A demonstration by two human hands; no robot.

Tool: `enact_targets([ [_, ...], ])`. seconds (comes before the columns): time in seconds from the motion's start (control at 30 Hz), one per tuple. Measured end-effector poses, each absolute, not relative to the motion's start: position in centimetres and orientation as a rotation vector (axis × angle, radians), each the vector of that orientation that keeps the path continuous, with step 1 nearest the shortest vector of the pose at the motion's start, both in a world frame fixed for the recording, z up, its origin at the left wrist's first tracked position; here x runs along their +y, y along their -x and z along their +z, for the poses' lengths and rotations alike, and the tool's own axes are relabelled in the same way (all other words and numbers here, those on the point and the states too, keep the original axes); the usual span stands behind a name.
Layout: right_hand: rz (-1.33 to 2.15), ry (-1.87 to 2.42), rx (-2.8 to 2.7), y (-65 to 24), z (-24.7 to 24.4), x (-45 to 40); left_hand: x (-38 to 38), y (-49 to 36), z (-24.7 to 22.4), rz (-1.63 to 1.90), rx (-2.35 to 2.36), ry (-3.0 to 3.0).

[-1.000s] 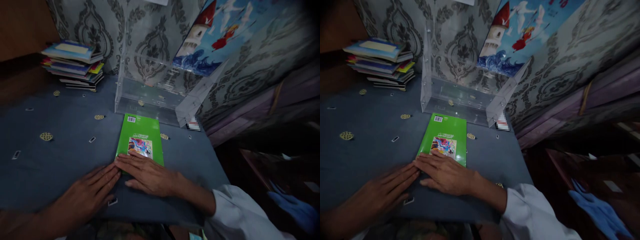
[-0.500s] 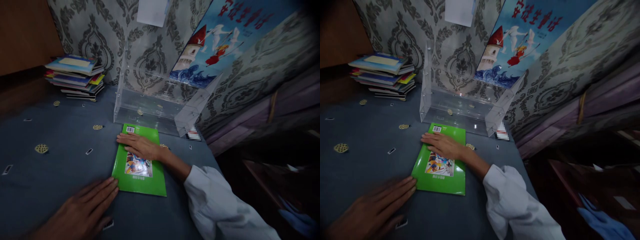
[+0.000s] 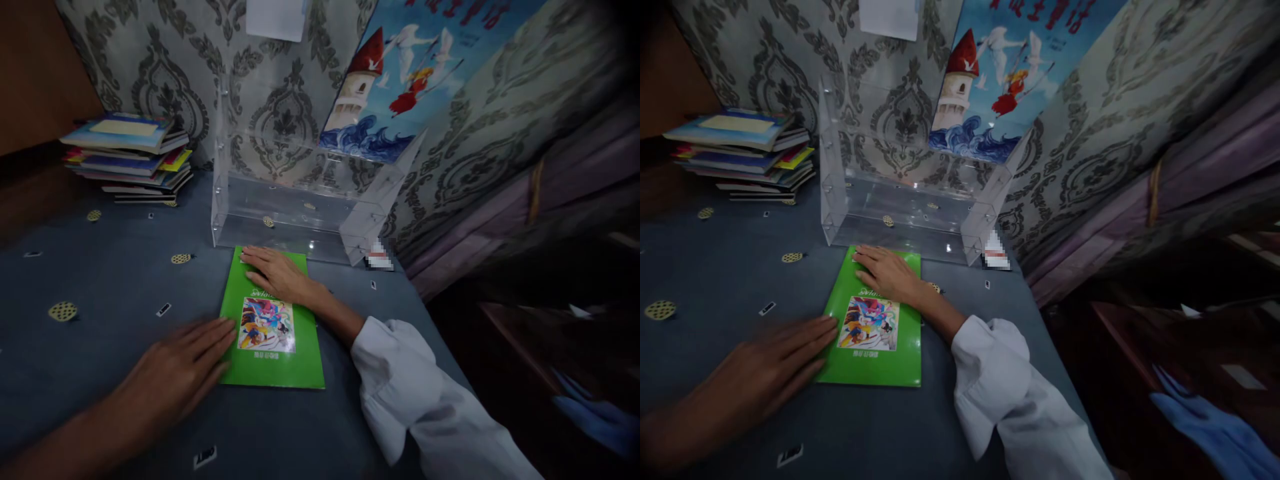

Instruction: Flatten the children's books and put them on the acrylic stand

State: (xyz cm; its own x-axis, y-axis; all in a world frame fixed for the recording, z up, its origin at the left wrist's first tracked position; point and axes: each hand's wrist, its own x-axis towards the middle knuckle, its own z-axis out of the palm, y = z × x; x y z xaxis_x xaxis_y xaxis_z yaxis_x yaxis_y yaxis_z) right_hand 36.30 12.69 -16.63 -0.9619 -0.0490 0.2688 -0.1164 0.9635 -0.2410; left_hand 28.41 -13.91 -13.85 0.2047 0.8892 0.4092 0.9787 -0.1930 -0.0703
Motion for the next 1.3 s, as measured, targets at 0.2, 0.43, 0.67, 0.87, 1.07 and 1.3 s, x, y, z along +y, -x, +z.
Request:
enact_targets([
  [0.2, 0.432, -0.03, -2.817, -36.8, -16.4, 12.6, -7.6, -25.4, -13.9, -0.306, -2.035, 2.196],
  [0.43, 0.467, 0.162, -2.804, -40.9, -16.8, 13.9, -2.1, -23.6, -14.0, -0.203, -2.104, 2.085],
  [0.67, 0.509, 0.339, -2.662, -44.3, -18.0, 14.7, 0.0, -25.2, -13.7, -0.069, -2.066, 2.048],
  [0.87, 0.534, 0.366, -2.587, -44.1, -18.6, 14.4, 0.6, -25.0, -15.0, -0.262, -1.987, 2.135],
  [1.07, 0.563, 0.392, -2.599, -44.0, -18.1, 14.2, 0.5, -24.4, -15.2, -0.316, -1.957, 2.165],
  [1.3, 0.444, 0.462, -2.539, -44.1, -18.0, 13.8, 1.6, -25.2, -14.6, -0.253, -1.876, 2.237],
])
